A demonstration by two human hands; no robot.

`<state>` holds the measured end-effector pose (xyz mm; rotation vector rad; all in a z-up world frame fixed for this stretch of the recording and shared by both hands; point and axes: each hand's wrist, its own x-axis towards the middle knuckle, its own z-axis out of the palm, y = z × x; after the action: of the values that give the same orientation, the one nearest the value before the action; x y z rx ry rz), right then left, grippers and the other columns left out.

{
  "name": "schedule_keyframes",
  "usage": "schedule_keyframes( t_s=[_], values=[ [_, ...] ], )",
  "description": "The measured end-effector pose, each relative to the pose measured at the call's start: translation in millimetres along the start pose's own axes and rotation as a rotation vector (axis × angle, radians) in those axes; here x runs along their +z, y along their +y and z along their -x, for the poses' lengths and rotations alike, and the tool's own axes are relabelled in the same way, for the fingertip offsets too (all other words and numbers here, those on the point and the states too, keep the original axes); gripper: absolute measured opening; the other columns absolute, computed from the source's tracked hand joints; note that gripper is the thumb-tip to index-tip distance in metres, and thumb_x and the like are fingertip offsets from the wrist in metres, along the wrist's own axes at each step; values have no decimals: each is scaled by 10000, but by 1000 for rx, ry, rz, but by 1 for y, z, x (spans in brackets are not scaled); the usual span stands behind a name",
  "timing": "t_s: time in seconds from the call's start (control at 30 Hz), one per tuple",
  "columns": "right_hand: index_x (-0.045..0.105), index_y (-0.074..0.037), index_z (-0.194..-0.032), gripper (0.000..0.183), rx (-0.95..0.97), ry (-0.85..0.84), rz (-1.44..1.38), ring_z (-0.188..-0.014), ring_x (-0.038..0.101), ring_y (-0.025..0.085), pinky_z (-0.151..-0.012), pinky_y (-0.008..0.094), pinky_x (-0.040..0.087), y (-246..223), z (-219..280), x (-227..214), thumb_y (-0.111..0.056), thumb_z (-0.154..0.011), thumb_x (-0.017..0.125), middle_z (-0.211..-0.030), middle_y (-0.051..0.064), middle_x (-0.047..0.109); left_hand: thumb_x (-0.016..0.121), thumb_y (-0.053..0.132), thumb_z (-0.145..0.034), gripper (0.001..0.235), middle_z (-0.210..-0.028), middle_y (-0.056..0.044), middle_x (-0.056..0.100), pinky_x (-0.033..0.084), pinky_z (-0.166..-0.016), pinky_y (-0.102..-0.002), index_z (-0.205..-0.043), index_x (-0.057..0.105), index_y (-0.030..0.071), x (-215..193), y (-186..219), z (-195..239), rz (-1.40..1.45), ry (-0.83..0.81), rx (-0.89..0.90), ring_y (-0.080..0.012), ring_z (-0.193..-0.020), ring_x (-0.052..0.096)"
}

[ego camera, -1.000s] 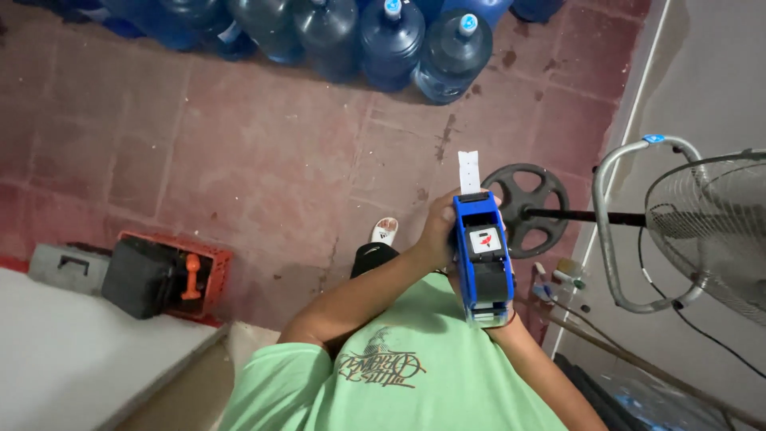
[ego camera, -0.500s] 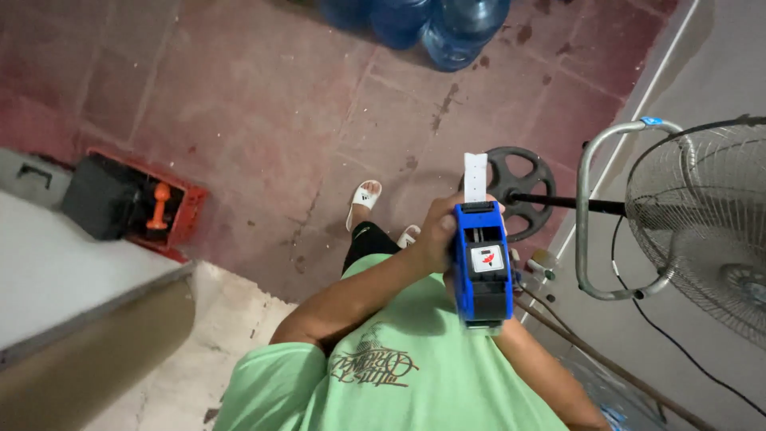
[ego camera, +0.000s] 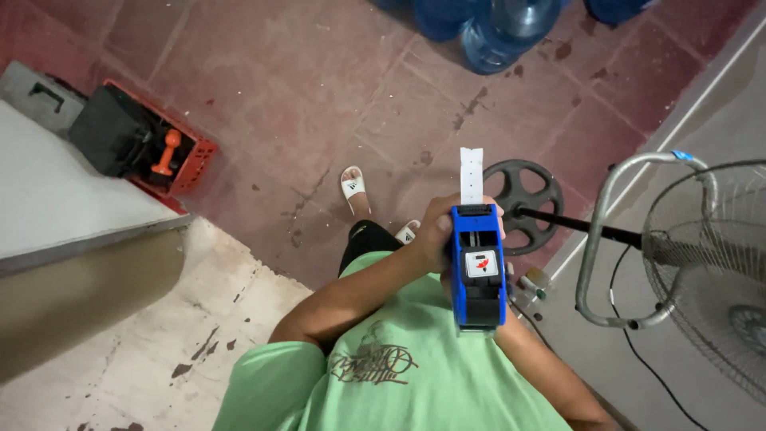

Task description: Loading a roll of labels into a handheld labeling gun and threading the paper through the mechanism.

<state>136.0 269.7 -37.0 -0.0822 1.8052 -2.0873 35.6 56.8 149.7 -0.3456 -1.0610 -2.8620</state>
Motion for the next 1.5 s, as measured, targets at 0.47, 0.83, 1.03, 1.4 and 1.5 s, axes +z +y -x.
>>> schedule_keyframes(
  t_s=[0.47, 0.83, 1.03, 1.4, 1.5],
  values=[
    [656, -15, -1200, 426, -51, -165, 462, -791, 630, 451, -699, 548, 476, -179, -130, 106, -96, -784, 610, -906, 264, 634, 415, 531, -964, 642, -777, -100, 673, 519, -590, -257, -1036, 714, -33, -89, 45, -60, -181, -6, 70, -98, -677, 588],
    [680, 9, -1159, 344, -156, -134, 645, -795, 637, 384, -709, 469, 485, -285, -228, 182, -124, -853, 597, -901, 226, 645, 453, 436, -976, 507, -732, -82, 636, 456, -533, -286, -968, 731, 13, -152, 129, -133, -288, -196, 9, -145, -631, 547],
    [702, 25, -861, 87, -225, -24, 325, -736, 574, 191, -732, 349, 488, -286, -281, 223, -60, -881, 696, -832, 115, 588, 503, 357, -972, 417, -792, -130, 668, 501, -552, -332, -972, 710, -6, -179, 145, -145, -321, -284, -2, -199, -634, 599],
    [647, 31, -701, 183, -237, 53, 151, -676, 512, 121, -676, 289, 445, -292, -304, 231, 46, -869, 718, -710, 93, 521, 445, 401, -974, 479, -760, -62, 623, 505, -580, -327, -1078, 729, 30, -198, 146, -158, -395, -358, -97, -178, -664, 604],
    [640, 32, -696, 197, -220, 64, 148, -656, 483, 116, -651, 281, 421, -298, -311, 226, 33, -877, 716, -676, 77, 491, 443, 423, -981, 479, -737, -56, 581, 483, -564, -307, -1027, 721, 36, -188, 146, -169, -394, -361, -88, -168, -648, 584]
  ],
)
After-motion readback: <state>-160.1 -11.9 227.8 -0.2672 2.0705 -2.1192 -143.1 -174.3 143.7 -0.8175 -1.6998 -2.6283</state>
